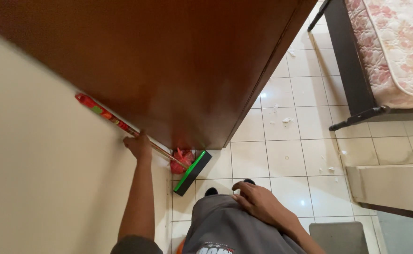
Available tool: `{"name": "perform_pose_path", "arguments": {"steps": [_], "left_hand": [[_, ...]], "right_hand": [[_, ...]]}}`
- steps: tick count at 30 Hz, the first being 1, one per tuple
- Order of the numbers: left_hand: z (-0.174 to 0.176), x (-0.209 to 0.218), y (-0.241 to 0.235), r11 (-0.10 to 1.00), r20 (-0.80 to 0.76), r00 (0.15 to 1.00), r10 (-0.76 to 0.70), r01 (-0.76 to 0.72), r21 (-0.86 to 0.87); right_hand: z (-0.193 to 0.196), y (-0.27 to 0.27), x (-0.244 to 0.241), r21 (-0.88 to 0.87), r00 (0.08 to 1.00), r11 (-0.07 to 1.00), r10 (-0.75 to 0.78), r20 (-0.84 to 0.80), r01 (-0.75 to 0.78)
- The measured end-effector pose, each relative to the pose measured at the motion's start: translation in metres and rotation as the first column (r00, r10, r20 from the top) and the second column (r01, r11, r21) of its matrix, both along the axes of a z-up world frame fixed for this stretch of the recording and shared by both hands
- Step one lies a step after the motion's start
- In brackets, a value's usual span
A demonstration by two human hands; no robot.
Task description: Cleaning the bathroom floor with a squeegee and organizing toiletries on the toilet and storage rack.
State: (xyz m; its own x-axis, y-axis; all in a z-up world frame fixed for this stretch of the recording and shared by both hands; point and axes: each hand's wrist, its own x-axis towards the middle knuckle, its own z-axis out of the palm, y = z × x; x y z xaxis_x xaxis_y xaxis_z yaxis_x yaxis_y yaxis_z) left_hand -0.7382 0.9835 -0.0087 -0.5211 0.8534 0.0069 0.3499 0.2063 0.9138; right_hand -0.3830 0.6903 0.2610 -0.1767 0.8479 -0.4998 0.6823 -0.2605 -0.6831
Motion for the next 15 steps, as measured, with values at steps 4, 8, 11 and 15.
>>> {"name": "perform_pose_path", "arguments": {"steps": [4,8,11,15], "left_hand": [[-0.081,0.004,-0.078,0.999,-0.331,0.943,-0.024,0.008,-0.05],[-0.192,-0.01,-0.217,0.907,-0.935,-0.183,-0.304,0.243,-0.342],[-0.205,-0.014,-0.3,0.866,-0.894,-0.014,-0.448,0.242,-0.438],[-0.18,-0.037,-0.334,0.78,-0.761,0.196,-0.619,0.263,-0.567]], "right_hand": [[-0.054,-0.016,0.028,-0.07,0.994,0.994,-0.078,0.072,0.083],[-0.177,-0.066,0.072,-0.32,0.923,0.883,-0.257,0.287,0.345],[-0.306,-0.174,0.109,-0.366,0.832,0.75,-0.46,0.31,0.551],[-0.374,-0.291,0.091,-0.527,0.693,0.557,-0.716,0.087,0.642]]}}
